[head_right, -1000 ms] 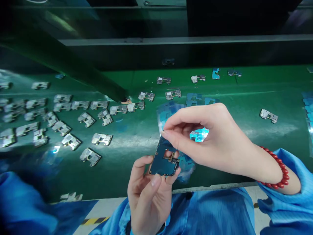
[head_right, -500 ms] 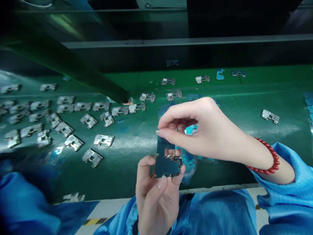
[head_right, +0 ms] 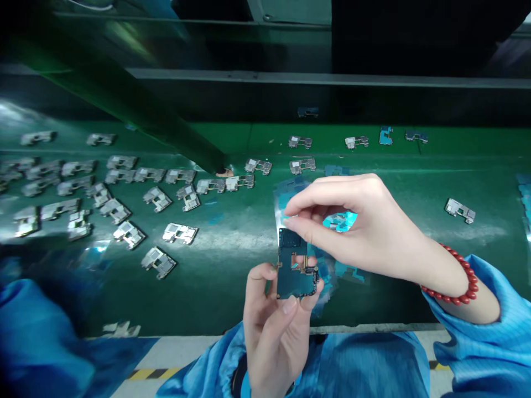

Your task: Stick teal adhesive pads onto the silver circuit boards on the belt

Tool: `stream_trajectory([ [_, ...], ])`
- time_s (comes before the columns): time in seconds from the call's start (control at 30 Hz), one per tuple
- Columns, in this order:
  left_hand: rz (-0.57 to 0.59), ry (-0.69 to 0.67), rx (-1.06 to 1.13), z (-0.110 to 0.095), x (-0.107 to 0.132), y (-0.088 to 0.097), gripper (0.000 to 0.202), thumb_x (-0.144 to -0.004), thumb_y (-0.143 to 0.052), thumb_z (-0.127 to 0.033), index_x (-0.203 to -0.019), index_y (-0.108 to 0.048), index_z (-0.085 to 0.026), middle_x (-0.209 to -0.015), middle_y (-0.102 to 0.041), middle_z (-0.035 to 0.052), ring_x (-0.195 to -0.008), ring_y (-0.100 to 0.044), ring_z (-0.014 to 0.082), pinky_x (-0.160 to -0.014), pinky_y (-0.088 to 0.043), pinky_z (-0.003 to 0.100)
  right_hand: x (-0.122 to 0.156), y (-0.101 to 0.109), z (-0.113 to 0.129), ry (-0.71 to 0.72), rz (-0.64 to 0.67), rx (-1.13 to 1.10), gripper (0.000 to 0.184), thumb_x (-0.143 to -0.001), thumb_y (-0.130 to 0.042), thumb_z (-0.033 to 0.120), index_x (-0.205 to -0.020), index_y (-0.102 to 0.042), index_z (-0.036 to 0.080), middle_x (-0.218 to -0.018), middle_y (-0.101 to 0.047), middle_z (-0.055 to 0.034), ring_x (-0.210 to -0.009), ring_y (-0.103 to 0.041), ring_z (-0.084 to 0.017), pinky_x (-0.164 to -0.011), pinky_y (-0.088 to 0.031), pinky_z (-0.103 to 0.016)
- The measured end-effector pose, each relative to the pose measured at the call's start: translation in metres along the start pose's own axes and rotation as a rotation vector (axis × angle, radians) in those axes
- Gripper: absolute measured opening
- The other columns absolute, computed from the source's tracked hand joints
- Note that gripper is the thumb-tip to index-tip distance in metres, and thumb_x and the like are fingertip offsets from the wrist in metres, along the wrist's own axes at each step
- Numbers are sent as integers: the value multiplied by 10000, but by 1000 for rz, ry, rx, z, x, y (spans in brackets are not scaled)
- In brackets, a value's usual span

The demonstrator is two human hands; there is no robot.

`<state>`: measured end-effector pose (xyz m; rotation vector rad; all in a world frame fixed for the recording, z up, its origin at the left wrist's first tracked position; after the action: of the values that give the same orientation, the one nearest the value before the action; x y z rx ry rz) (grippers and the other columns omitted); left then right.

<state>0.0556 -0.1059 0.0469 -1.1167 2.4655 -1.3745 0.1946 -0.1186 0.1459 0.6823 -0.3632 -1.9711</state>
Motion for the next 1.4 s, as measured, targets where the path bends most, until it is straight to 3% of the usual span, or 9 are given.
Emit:
stream_trajectory([
  [0.47,1,48,46,6,-3,4,172,-874,-662,-148,-973,-628,-285,-1054,-646,-28,-1045,-680,165,-889,-587,291,17,14,-22,-206,-187,2,85,-863,-673,232,-889,-753,223,-859,-747,-22,-744,-703,-146,-636,-604,-240],
  [0.63,17,43,21,5,-6,1,132,-872,-666,-161,-964,-616,-243,-1038,-679,10,-1010,-683,167,-856,-576,279,28,-1,-31,-354,-111,-181,110,-830,-708,237,-925,-757,211,-848,-778,-28,-730,-741,-155,-670,-623,-228],
  [0.77,-25,38,-16,7,-9,4,137,-849,-695,-191,-941,-596,-215,-1031,-686,44,-968,-693,192,-798,-574,280,33,-13,-39,-408,-91,-255,59,-808,-728,250,-826,-757,203,-722,-757,-15,-617,-720,-152,-602,-615,-226],
  [0.9,-12,61,-54,4,-13,6,155,-842,-695,-198,-937,-573,-207,-1017,-702,57,-998,-686,208,-812,-568,295,35,-18,-47,-450,-82,-334,123,-819,-715,290,-750,-736,190,-655,-721,-11,-572,-698,-148,-552,-585,-215],
  [1.0,14,114,-177,-3,-25,10,186,-816,-714,-217,-925,-565,-199,-994,-706,59,-980,-690,214,-807,-565,298,35,-21,-56,-498,-66,-389,168,-781,-750,339,-724,-721,184,-636,-713,-23,-581,-704,-171,-559,-584,-241],
  [1.1,58,132,-396,-15,-49,16,199,-780,-731,-258,-873,-571,-186,-831,-704,46,-802,-696,196,-675,-559,274,35,-29,-69,-547,-54,-438,229,-719,-793,392,-713,-700,183,-628,-712,-34,-565,-697,-183,-556,-584,-270],
  [1.23,162,142,-624,-27,-83,19,132,-758,-701,-217,-800,-581,-180,-685,-677,-2,-594,-622,127,-579,-483,229,36,-39,-94,-603,-4,-397,334,-763,-729,499,-733,-682,169,-675,-722,-63,-567,-685,-170,-547,-563,-271],
  [1.4,236,108,-741,-28,-104,25,85,-774,-669,-209,-820,-604,-183,-668,-683,-5,-616,-627,143,-600,-467,242,34,-53,-113,-590,121,-327,423,-808,-651,564,-769,-682,145,-626,-716,-64,-565,-685,-169,-566,-558,-276],
])
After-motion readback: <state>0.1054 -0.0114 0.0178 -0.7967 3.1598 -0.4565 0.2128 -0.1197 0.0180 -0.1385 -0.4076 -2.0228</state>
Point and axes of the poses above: each hand's wrist, its own x-axis away from the middle knuckle, its own y-axis out of the back of the hand, z = x × y, the point moved 7 cm from there along -x, towards the middle knuckle
